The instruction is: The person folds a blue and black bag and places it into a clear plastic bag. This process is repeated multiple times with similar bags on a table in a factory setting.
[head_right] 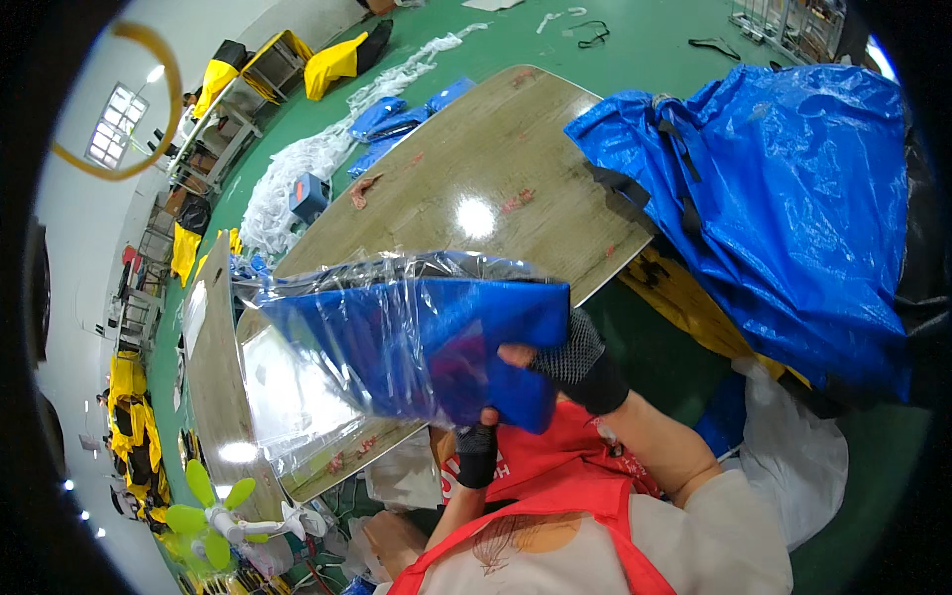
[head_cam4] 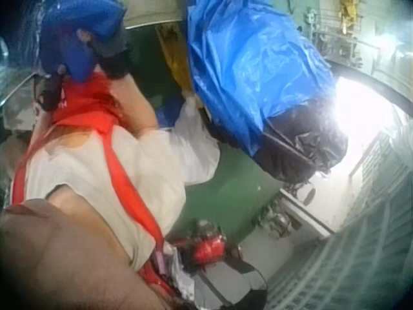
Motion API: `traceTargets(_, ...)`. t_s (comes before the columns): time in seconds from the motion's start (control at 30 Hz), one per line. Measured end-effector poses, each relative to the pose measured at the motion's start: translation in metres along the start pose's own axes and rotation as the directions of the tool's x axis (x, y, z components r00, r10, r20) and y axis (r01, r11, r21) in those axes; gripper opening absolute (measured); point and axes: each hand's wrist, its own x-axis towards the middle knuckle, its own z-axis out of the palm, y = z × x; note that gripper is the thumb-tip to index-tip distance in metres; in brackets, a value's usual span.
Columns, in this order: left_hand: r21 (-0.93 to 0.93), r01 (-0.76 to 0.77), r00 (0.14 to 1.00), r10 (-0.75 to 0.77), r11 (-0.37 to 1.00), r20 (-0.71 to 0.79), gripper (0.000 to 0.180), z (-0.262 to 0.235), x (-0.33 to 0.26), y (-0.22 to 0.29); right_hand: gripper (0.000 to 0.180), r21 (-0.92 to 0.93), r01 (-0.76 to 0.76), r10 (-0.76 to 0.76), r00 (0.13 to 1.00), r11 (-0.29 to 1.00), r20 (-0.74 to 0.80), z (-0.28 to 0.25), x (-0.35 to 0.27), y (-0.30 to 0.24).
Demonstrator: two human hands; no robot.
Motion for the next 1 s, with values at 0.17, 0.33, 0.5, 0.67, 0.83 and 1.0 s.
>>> traceTargets(0.17, -0.187, -0.305, 0.952, 0.296, 0.934, -0.077, 0.031, -0.158, 0.071, 0.091, 0.063, -0.494, 0.370, -0.446, 0.894, 0.787, -0.041, -0.030, 0.029, 0.013)
traceTargets(0.33, 0.272, -0.586, 0.808, 0.578, 0.764, 0.117, 0.083, -0.220, 0.183, 0.143, 0.073, -0.066, 0.258, -0.255, 0.966, 0.964, 0.041, -0.040, 0.032, 0.074)
traceTargets(0.5, -0.016, -0.711, 0.683, 0.696, 0.703, 0.222, 0.069, -0.155, 0.186, 0.201, 0.053, -0.128, 0.500, -0.486, 0.865, 0.857, 0.125, -0.034, 0.047, 0.096)
traceTargets(0.67, -0.114, -0.818, 0.569, 0.763, 0.564, -0.306, 0.060, -0.114, 0.155, 0.218, 0.044, 0.232, 0.380, -0.439, 0.840, 0.895, 0.319, -0.105, 0.093, 0.136)
traceTargets(0.83, -0.709, -0.247, 0.737, -0.347, 0.661, -0.580, 0.068, -0.092, 0.172, 0.076, 0.056, 0.587, 0.201, -0.110, 0.976, 0.785, -0.187, -0.014, 0.063, 0.021)
traceTargets(1.0, -0.893, -0.011, 0.999, 0.040, 0.451, 0.008, 0.068, -0.036, 0.133, 0.107, 0.063, 0.671, 0.240, -0.083, 0.963, 0.701, -0.258, 0.005, 0.092, -0.013)
